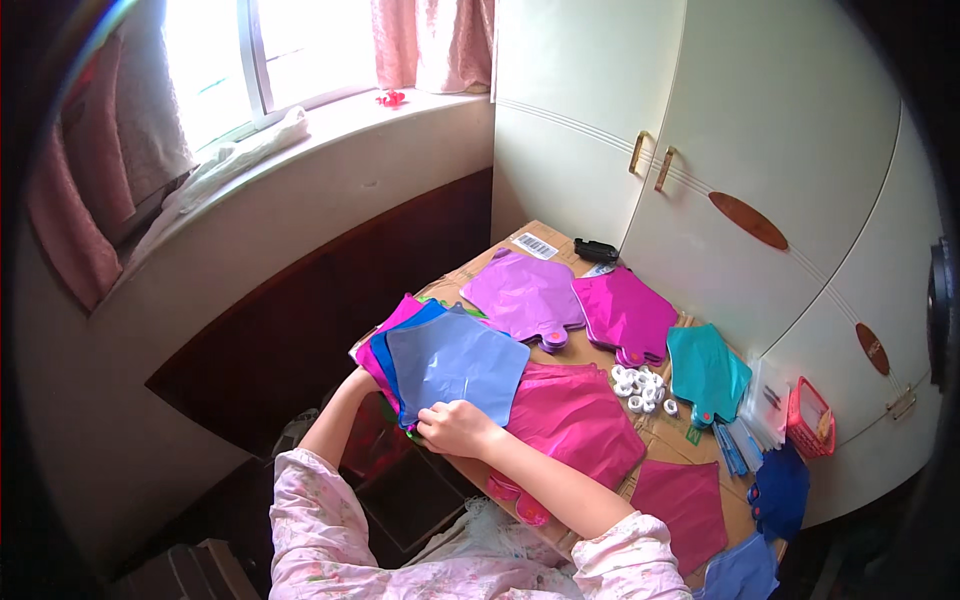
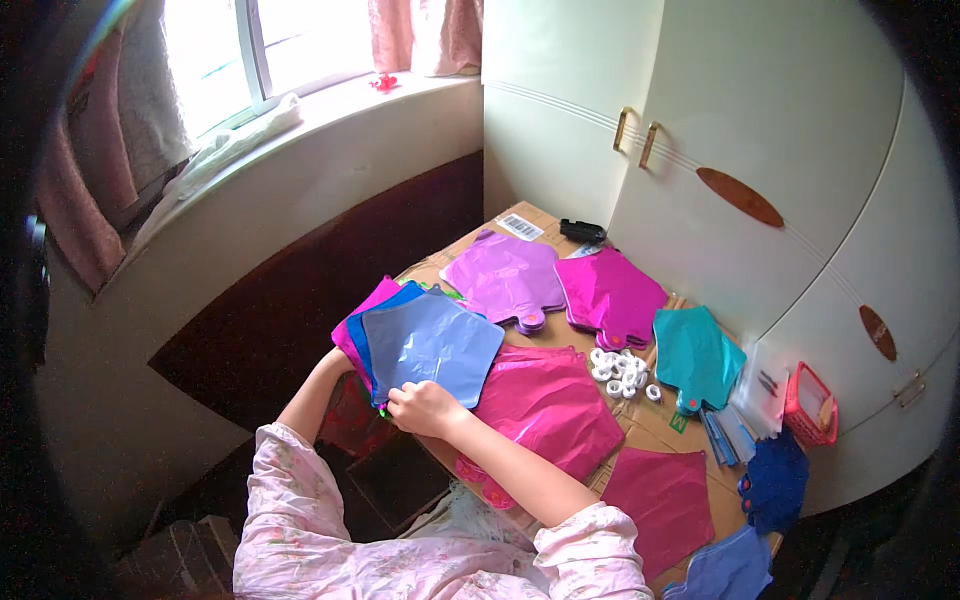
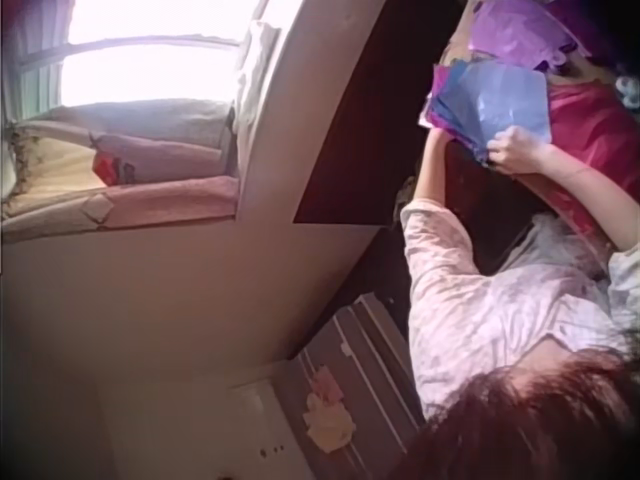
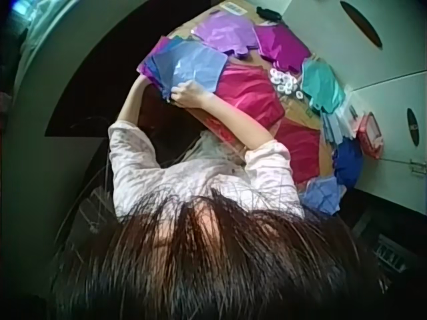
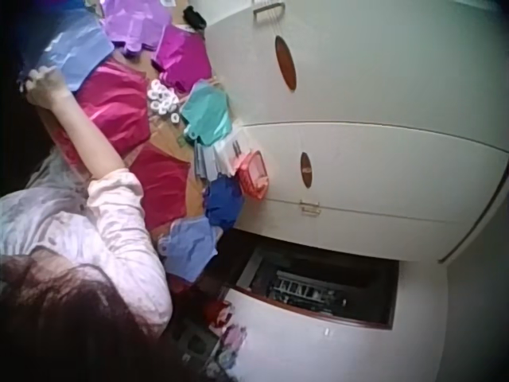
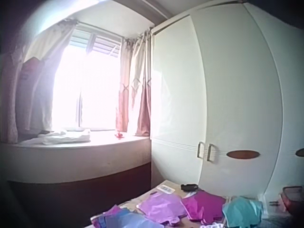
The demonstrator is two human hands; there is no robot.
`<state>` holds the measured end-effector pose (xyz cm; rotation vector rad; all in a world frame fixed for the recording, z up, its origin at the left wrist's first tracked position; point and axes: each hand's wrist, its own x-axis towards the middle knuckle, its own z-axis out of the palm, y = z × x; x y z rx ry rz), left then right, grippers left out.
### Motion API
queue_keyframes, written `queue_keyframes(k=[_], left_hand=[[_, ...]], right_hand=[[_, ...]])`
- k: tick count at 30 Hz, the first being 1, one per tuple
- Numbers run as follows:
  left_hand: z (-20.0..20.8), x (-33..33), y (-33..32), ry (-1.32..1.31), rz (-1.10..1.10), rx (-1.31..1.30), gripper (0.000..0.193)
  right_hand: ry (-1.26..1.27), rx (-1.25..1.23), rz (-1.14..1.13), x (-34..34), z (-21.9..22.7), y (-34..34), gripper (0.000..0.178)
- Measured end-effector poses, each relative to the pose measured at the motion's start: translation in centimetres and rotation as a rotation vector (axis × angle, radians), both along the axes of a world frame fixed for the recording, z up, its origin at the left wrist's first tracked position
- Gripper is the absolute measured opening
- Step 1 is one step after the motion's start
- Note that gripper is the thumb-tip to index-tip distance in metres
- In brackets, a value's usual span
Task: Folding colorful plastic sheets and placing them into retail cardboard packaging inserts.
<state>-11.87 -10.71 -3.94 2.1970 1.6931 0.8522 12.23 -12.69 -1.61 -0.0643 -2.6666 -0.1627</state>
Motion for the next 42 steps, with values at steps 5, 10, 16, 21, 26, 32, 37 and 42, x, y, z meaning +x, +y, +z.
queue_keyframes(k=[5, 10, 16, 21, 26, 32, 37, 42], left_hand=[[0.6, -0.5, -0.9, 0.017, 0.038, -0.008, 0.037], [1.8, 1.0, -4.1, -0.313, 0.148, -0.034, 0.038], [0.4, 5.8, -11.8, -0.172, 0.509, 0.299, 0.023], [0.2, 7.7, -13.0, 0.017, 0.230, 0.380, 0.013], [1.4, 6.1, -10.6, 0.057, 0.247, 0.134, 0.019], [2.2, 3.1, -8.2, 0.260, 0.432, -0.219, 0.051], [1.5, 2.8, -7.9, 0.316, 0.488, -0.244, 0.066], [1.2, 3.0, -7.7, 0.318, 0.477, -0.217, 0.067]], right_hand=[[0.055, -0.335, -0.078, -0.1, 0.0, 0.3, 0.012], [0.125, -0.675, -0.190, 0.1, -0.3, 1.1, 0.014], [0.155, -0.863, -0.260, -0.3, -1.0, 1.6, 0.019], [0.171, -0.955, -0.262, -0.2, -0.9, 2.0, 0.020], [0.142, -0.981, -0.288, 0.1, -0.6, 2.2, 0.022], [0.371, -1.274, -0.189, 0.0, -0.8, 2.5, 0.014], [0.538, -1.495, -0.179, 2.3, 3.1, 4.0, 0.008], [1.071, -1.410, -0.246, 7.8, 8.5, 7.8, 0.007]])
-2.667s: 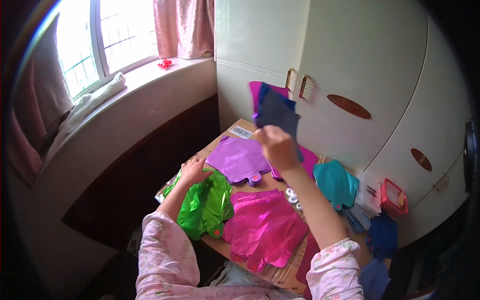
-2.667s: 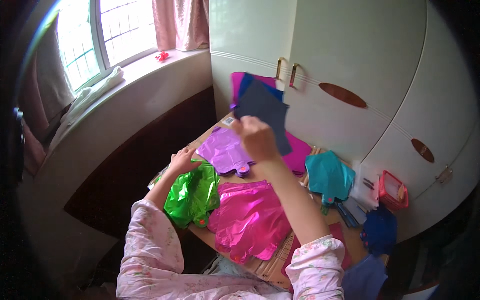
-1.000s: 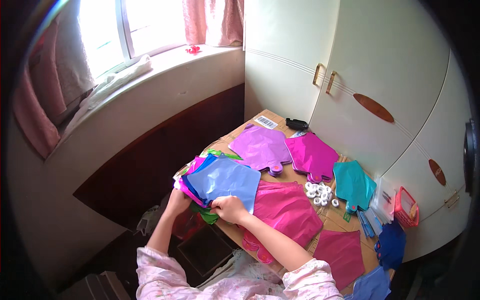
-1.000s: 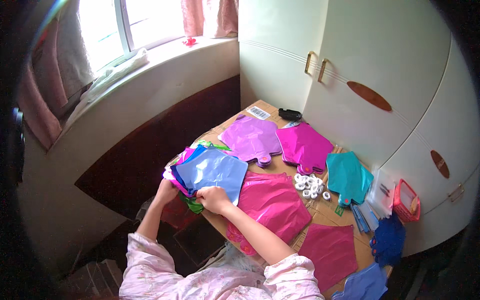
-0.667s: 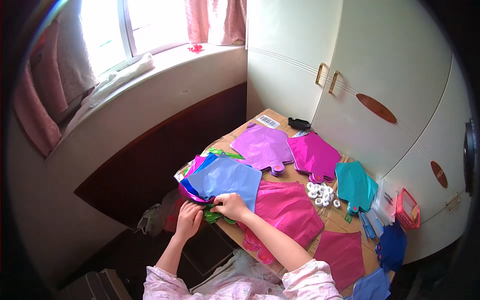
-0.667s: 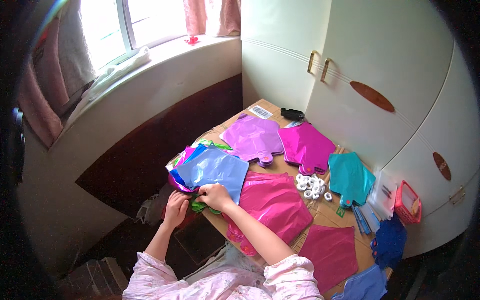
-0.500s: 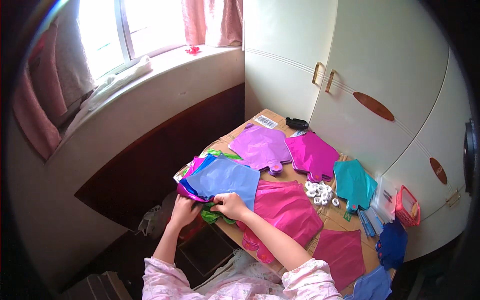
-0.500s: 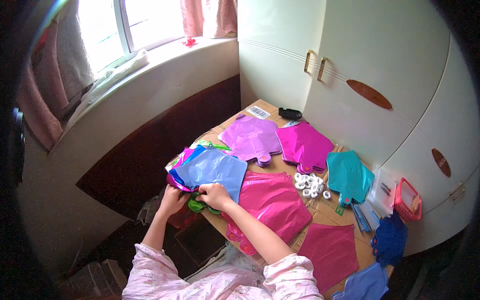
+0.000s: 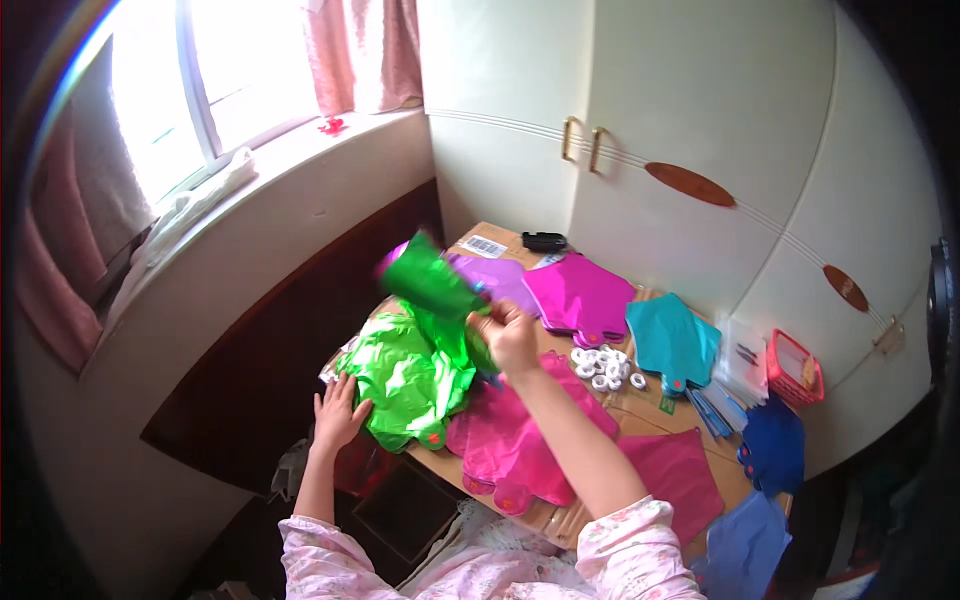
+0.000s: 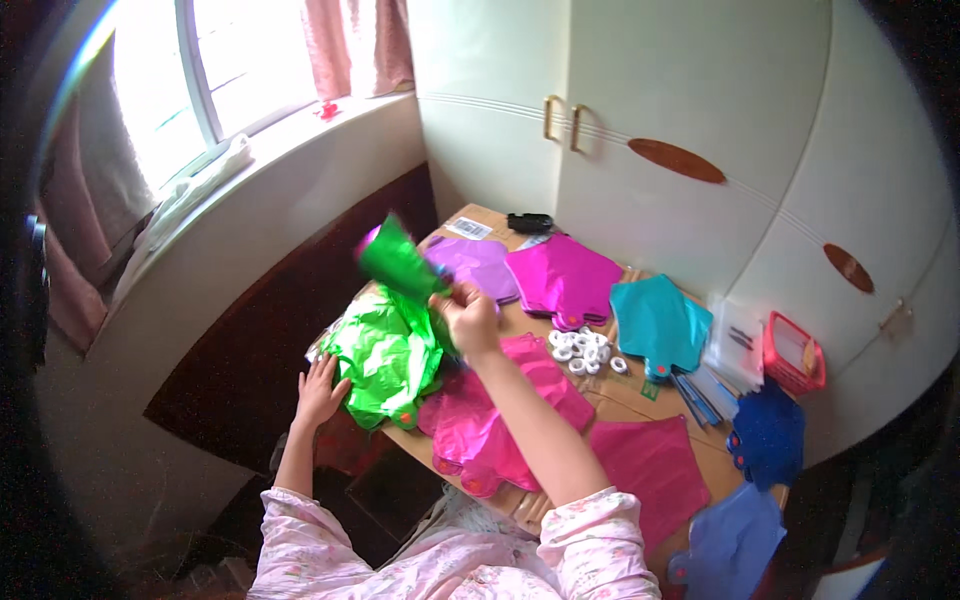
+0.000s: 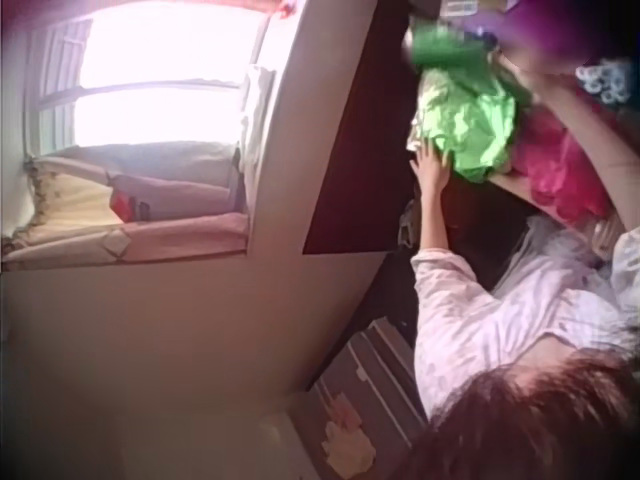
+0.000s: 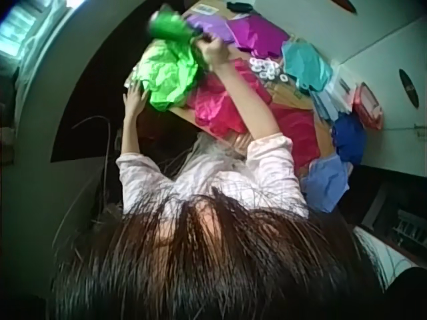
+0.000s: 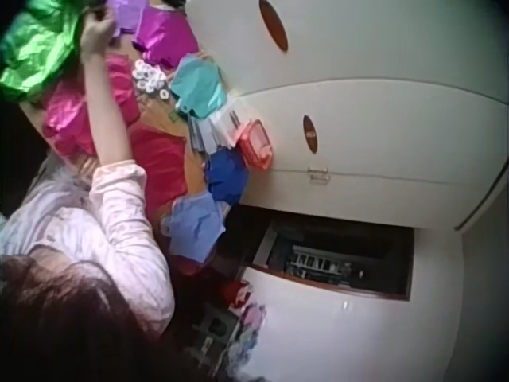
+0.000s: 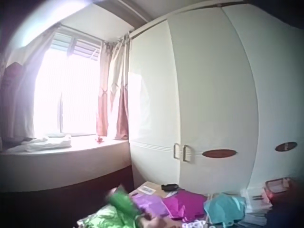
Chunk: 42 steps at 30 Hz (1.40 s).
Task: Folding colorful plastic sheets and placing them into retail cardboard packaging inserts.
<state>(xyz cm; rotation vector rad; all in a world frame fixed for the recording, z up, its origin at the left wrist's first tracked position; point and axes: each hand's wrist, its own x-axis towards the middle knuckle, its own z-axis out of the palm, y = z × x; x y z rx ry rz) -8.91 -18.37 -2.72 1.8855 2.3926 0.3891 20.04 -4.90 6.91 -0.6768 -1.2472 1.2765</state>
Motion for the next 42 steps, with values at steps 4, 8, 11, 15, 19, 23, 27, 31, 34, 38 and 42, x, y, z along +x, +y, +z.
queue_keyframes(k=[4, 8, 11, 15, 19, 23, 27, 31, 34, 38, 42], left_hand=[[-0.5, -0.5, -0.1, -0.016, 0.015, 0.008, 0.066], [-0.3, 1.3, 0.4, 0.046, 0.041, 0.123, 0.055], [1.1, 5.0, -0.6, -0.004, -0.123, 0.418, 0.049], [4.6, 17.1, -2.7, -0.685, -0.438, 0.449, 0.047], [5.9, 27.8, -7.7, -1.517, -0.803, -0.089, 0.074], [5.8, 35.1, -12.3, -2.232, -0.962, -0.574, 0.091], [1.8, 35.4, -13.0, -2.391, -0.454, -0.739, 0.067], [2.5, 35.7, -11.8, -2.074, -0.094, -0.793, 0.029], [0.9, 34.8, -11.4, -2.034, -0.051, -0.822, 0.028], [0.3, 34.4, -10.9, -1.990, 0.001, -0.818, 0.031], [0.5, 34.7, -10.7, -1.943, 0.026, -0.802, 0.033]], right_hand=[[0.253, 0.100, -0.280, 7.7, 6.3, 0.5, 0.006], [-0.051, 0.442, -0.574, 18.1, 11.7, -3.4, 0.012], [-0.425, 0.698, -0.823, 23.6, 14.6, -8.9, 0.015], [-1.143, 1.201, -1.064, 27.3, 16.9, -18.0, 0.013], [-1.710, 1.380, -0.758, 26.1, 14.7, -24.3, 0.011], [-1.832, 1.339, -0.485, 24.4, 8.8, -28.0, 0.016], [-1.767, 1.112, -0.413, 23.1, 0.2, -30.3, 0.012], [-1.685, 0.792, -0.404, 21.7, -4.1, -32.5, 0.011], [-1.504, 0.754, -0.465, 21.9, -4.1, -33.0, 0.022], [-1.320, 0.573, -0.367, 24.1, -4.8, -34.4, 0.049], [-1.335, 0.384, -0.388, 27.7, -5.3, -35.4, 0.069]])
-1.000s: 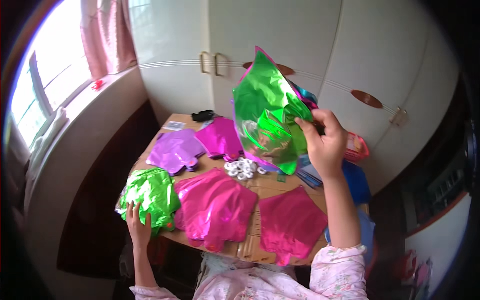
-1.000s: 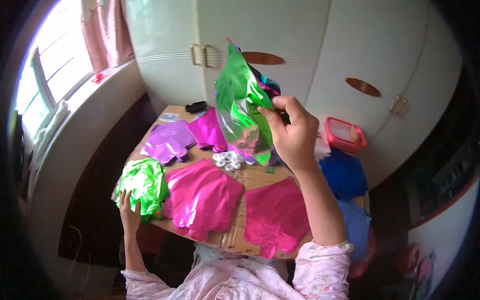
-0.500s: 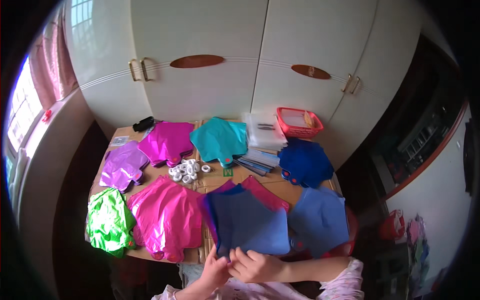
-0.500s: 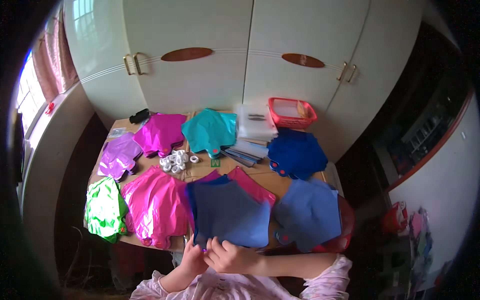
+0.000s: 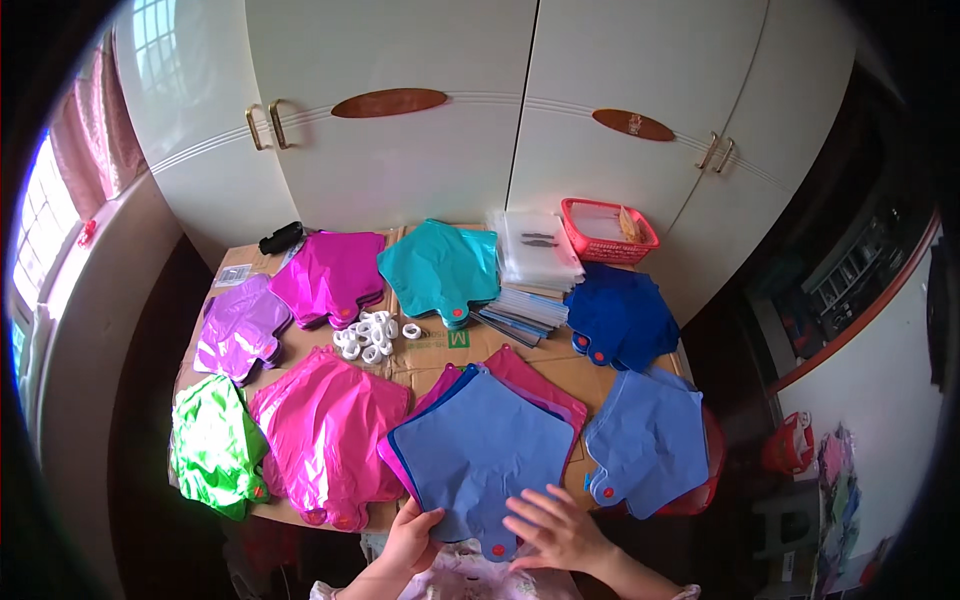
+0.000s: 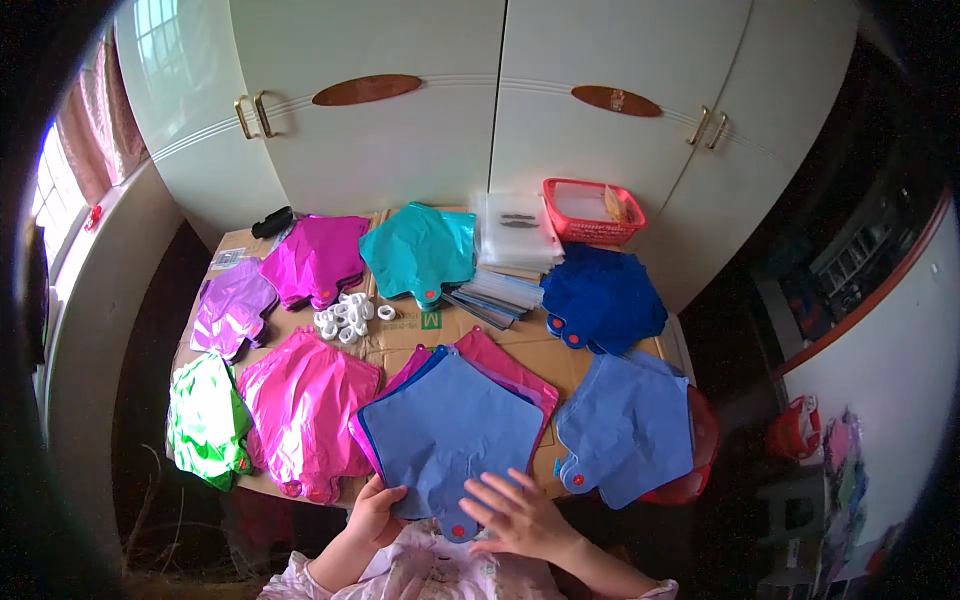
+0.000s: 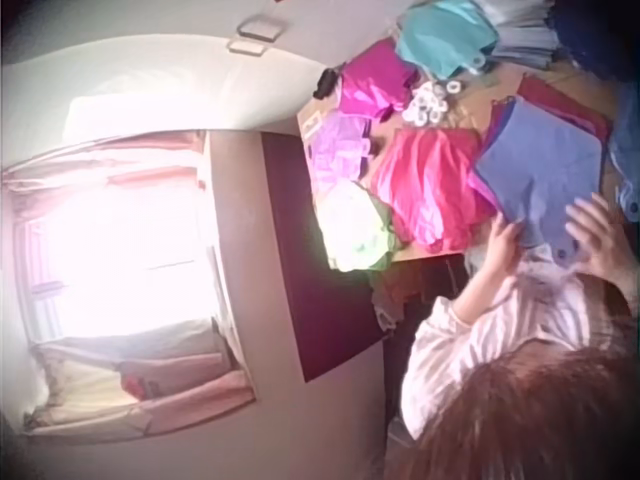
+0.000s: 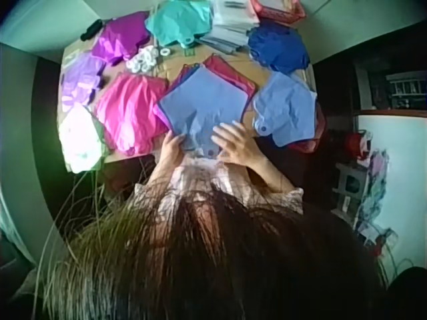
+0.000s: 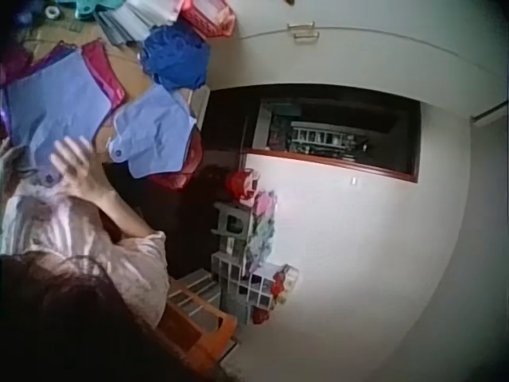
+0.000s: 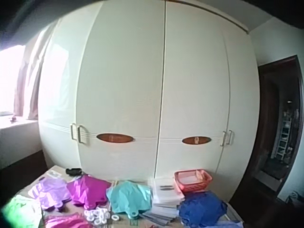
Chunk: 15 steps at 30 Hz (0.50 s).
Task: Folding colorful plastic sheets and placing them into retail cardboard packaging inserts.
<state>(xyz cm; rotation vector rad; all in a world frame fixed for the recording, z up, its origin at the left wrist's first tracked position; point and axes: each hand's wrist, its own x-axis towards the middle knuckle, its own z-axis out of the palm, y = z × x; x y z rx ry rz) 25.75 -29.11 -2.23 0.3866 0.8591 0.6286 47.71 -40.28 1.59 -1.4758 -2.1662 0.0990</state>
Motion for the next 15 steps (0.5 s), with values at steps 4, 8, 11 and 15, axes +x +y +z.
queue_keyframes(k=[4, 8, 11, 15], left_hand=[[-1.1, -0.3, 0.0, -0.013, -0.028, 0.026, 0.036], [-1.6, -0.4, 0.3, -0.075, -0.123, 0.074, 0.036], [-1.1, -0.2, 0.9, -0.045, -0.176, 0.271, 0.035], [-0.7, 0.4, 1.9, -0.042, -0.218, 0.345, 0.032]], right_hand=[[-0.078, -0.072, -0.080, 2.3, -0.5, -0.7, 0.062], [-0.155, -0.039, -0.129, 3.2, 0.0, -0.4, 0.039], [-0.116, -0.030, -0.217, 4.3, 1.2, 1.0, 0.033], [0.091, -0.066, -0.371, 8.1, 0.7, 2.4, 0.034]])
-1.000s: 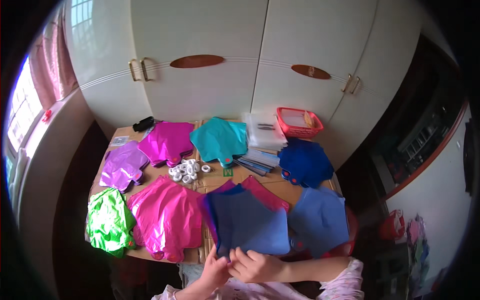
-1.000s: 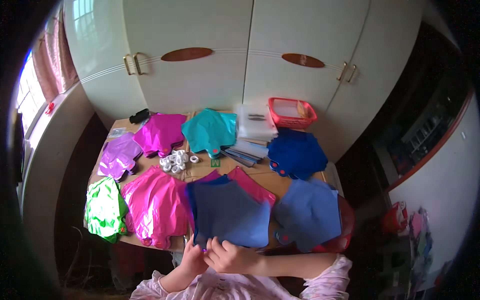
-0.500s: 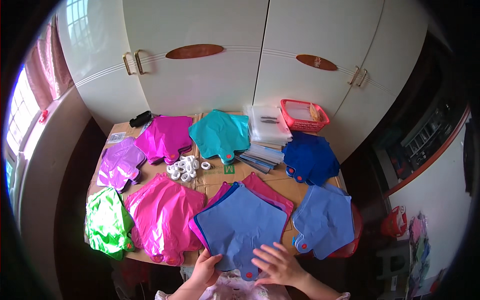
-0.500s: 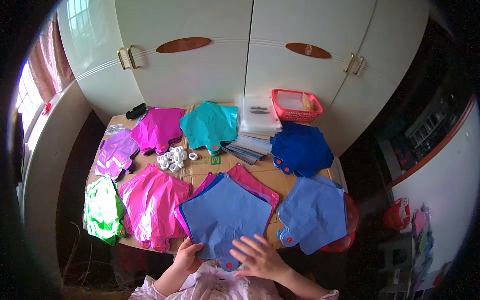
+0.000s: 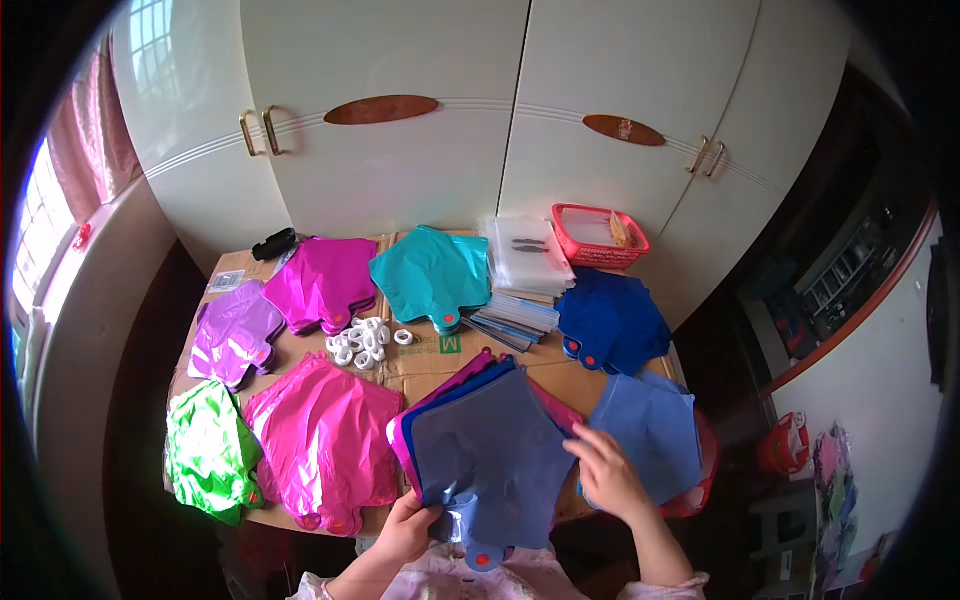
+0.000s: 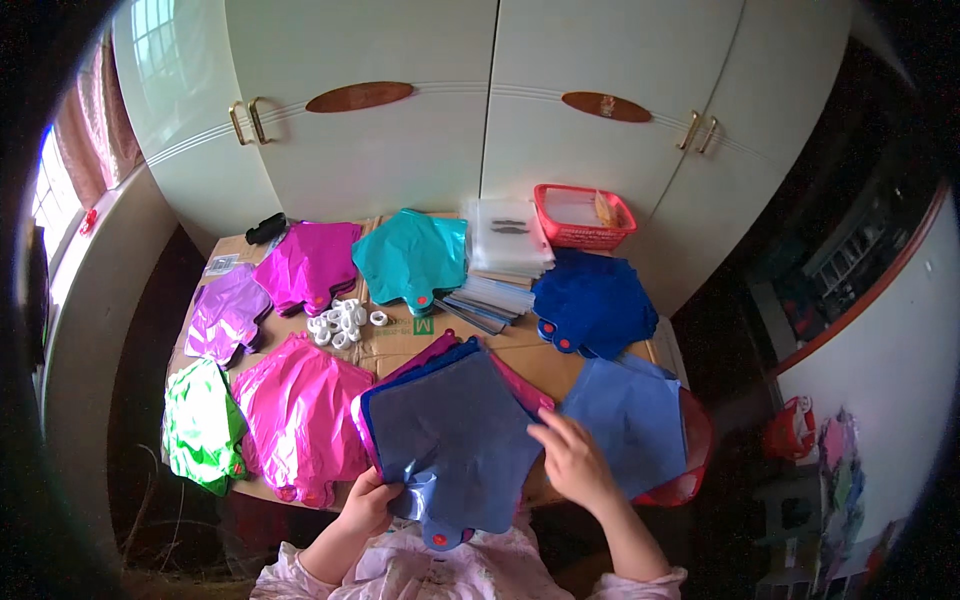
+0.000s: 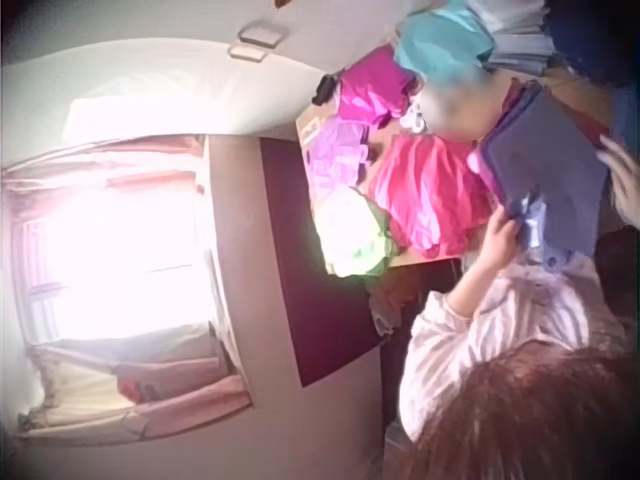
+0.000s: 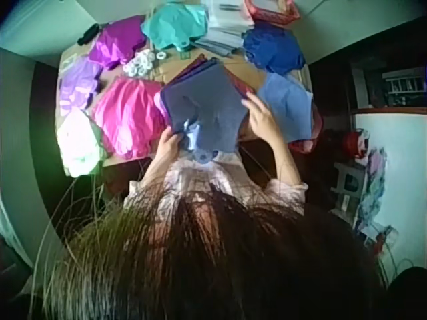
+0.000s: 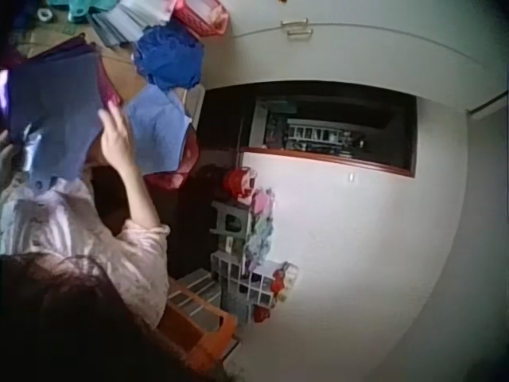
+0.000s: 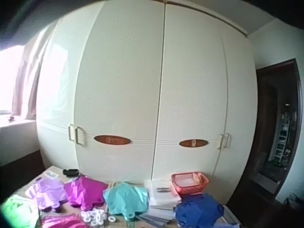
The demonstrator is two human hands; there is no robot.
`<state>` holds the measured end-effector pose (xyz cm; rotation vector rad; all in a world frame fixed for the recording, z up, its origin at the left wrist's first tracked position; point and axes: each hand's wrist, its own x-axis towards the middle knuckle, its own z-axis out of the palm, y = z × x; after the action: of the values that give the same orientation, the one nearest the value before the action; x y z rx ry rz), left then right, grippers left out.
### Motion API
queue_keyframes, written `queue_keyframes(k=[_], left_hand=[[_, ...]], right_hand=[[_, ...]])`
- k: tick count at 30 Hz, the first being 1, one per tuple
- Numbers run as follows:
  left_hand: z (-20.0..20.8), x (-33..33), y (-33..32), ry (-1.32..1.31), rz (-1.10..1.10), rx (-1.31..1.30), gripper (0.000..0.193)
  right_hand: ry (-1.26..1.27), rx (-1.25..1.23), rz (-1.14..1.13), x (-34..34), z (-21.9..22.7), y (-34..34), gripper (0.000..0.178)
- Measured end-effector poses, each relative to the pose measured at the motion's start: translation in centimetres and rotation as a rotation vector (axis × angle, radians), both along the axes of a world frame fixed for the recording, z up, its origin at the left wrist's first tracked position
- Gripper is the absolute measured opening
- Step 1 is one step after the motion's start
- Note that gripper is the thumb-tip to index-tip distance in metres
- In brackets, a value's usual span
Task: Folding colorful plastic sheets and placing them into retail cardboard packaging inserts.
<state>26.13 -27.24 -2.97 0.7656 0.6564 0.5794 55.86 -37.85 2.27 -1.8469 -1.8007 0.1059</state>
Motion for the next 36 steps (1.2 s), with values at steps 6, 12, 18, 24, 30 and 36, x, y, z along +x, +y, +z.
queue_keyframes(k=[6, 12, 18, 24, 30, 36], left_hand=[[-0.8, 2.2, 2.1, 0.032, 0.060, -0.005, 0.035], [2.0, 1.1, 2.6, 0.205, 0.050, 0.031, 0.050], [1.5, -1.6, 2.0, 0.335, -0.087, 0.400, 0.064], [1.4, -1.4, 3.1, 0.578, -0.165, 0.797, 0.059], [4.2, -0.7, 2.9, 0.608, -0.182, 0.691, 0.057], [3.3, -1.6, 2.2, 0.634, -0.149, 0.888, 0.047]], right_hand=[[0.141, -0.173, -0.001, 3.8, -1.2, 5.0, 0.044], [0.065, -0.274, 0.053, 4.1, -1.5, 7.5, 0.058], [0.238, -0.347, -0.010, 4.2, -2.4, 9.9, 0.060], [0.192, -0.489, -0.175, 3.8, -1.8, 12.1, 0.038], [0.300, -0.375, -0.108, 4.0, -2.9, 12.8, 0.040], [0.599, -0.467, 0.012, 3.6, -3.8, 14.2, 0.029]])
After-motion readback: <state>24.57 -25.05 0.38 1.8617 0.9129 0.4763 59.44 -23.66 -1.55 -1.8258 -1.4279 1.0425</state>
